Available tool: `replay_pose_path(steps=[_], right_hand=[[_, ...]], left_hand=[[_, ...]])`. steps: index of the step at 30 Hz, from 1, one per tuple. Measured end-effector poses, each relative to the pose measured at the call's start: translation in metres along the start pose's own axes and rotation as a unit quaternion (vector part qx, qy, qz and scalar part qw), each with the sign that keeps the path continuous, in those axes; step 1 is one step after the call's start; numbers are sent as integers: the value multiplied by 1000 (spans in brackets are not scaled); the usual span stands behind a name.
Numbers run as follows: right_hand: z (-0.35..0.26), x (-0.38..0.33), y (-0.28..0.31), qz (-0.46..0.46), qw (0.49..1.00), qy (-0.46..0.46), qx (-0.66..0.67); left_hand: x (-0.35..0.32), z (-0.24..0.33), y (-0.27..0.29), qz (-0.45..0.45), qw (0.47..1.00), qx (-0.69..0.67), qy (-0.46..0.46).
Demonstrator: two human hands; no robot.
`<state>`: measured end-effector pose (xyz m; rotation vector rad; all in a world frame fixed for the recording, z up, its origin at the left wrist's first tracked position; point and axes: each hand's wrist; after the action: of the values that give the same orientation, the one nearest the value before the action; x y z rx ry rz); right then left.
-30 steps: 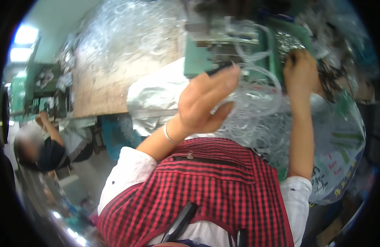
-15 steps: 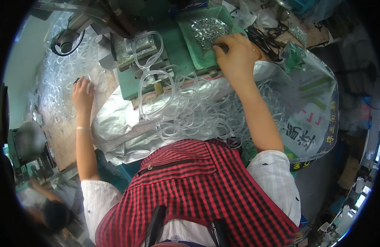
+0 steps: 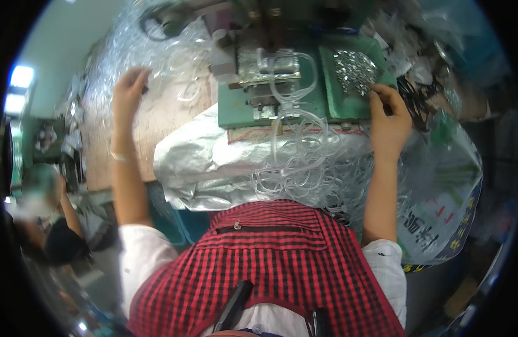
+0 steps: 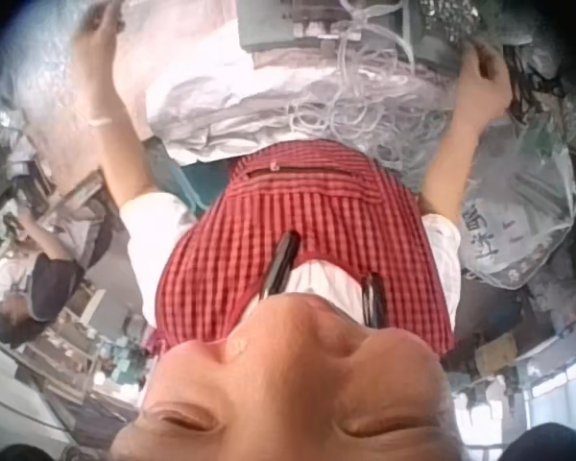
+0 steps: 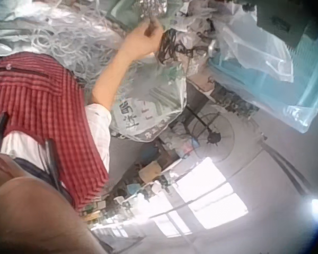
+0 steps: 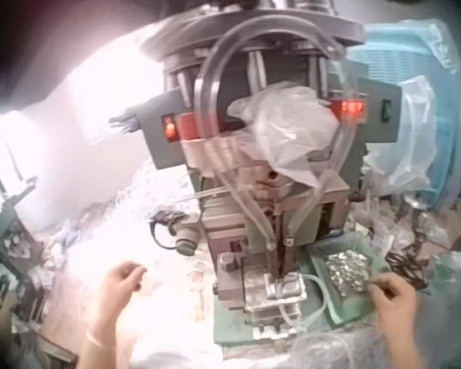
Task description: The person repeatedly picks up clear plastic loops and small metal components, inserts them into a green machine, and removes the assembled units. The person places the finished items into a pile on the table.
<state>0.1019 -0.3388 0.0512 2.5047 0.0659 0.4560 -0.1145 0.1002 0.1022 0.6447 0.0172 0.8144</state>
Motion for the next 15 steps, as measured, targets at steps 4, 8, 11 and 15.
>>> replay_pose_path(steps=[4,8,11,15], right_hand=[[-48,-5,14,-104,981,-8,162],[-116,28,-5,-141,968,110,174],[-126,37,-42,-166,954,63,242],[-132,28,-45,-150,957,80,234]], left_hand=[[-53,-4,-57,122,951,-282,42],[-39,20,-90,122,925,-355,-51],[-35,23,-99,146,912,-373,-84],[-56,61,-101,151,851,-490,-115]])
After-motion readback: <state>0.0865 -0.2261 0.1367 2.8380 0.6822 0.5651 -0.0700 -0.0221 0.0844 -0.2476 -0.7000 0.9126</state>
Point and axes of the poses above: each hand's wrist, its own x-axis towards the middle knuckle, its own y-axis out of the back of the hand, z = x × y, and after that the axes turned 11 degrees about -x, right-handed
